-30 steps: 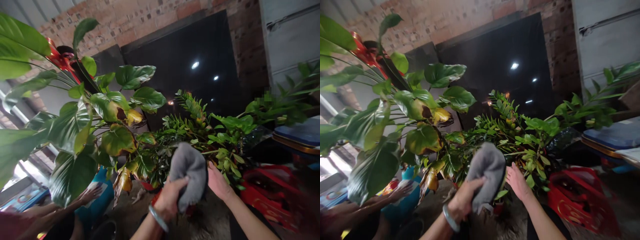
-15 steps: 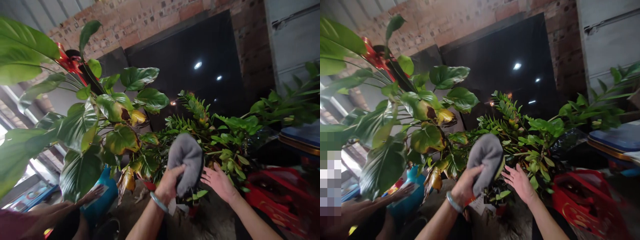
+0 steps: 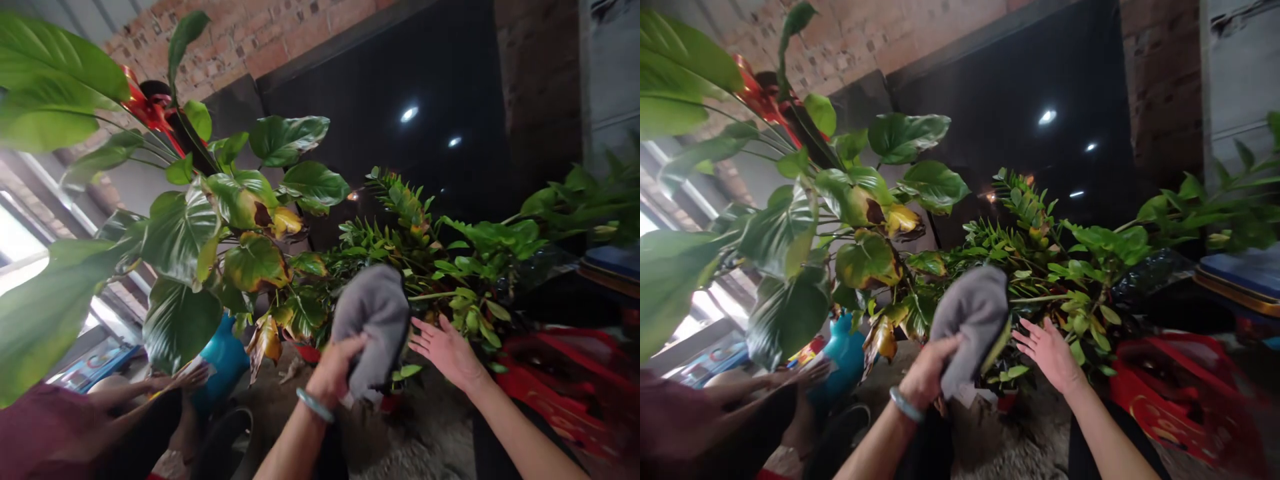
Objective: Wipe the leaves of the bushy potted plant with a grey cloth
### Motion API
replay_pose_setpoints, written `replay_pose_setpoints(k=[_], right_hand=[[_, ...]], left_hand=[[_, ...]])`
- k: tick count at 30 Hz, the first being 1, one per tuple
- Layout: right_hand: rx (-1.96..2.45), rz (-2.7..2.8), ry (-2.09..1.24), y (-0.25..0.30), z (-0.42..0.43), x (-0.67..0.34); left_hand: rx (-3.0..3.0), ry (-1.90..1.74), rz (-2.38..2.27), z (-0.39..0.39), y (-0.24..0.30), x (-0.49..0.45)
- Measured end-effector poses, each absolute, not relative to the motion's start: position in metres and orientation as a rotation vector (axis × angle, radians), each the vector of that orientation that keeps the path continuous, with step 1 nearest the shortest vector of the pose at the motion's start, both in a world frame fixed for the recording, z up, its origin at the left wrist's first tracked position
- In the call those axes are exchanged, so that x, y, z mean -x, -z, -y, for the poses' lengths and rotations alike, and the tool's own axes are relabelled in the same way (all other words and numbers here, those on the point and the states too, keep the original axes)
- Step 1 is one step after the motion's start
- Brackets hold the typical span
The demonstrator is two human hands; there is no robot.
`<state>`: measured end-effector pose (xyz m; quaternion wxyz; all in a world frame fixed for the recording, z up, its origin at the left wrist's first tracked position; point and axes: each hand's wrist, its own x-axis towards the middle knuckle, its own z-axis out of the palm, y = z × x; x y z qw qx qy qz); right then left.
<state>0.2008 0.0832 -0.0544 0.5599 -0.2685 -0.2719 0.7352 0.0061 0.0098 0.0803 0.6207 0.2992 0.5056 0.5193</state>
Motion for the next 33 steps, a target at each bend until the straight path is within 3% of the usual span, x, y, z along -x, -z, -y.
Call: replay_pose_setpoints(k=[4,10,12,18,20,27,29,33], right_hand=[[0.67,0.588,-1.742,0.055,-0.083,-0.198],[0.725,0.592,-1.738,0.061,-0.085,-0.2],[0.734,0.567,-1.763,0.064,-0.086,-0.201],[0.723,0.531,-1.762,0.069,-0.088,-0.201],[0.696,0.544,-1.747,0.071,-0.088,-0.2],[0.734,0.585,-1.717,0.074,-0.086,-0.205],[0.727,0.564,-1.72,0.072,-0.086,-0.206],[0.715,0.529,-1.722,0.068,-0.084,-0.203]], left_hand=[[-0.537,-1.45,-1.126,-0.041,-0.097,0.002],[-0.653,-1.06,-1.271,0.027,0.017,0.003],[-0.745,-1.074,-1.32,0.043,0.027,0.009],[-0.506,-1.687,-1.096,-0.016,-0.062,0.04],[-0.358,-1.815,-1.11,-0.029,-0.069,0.045],[-0.332,-1.333,-1.224,0.053,0.033,0.031],[-0.374,-1.376,-1.185,0.058,0.021,0.034],[-0.345,-1.716,-1.119,0.008,-0.053,0.047]])
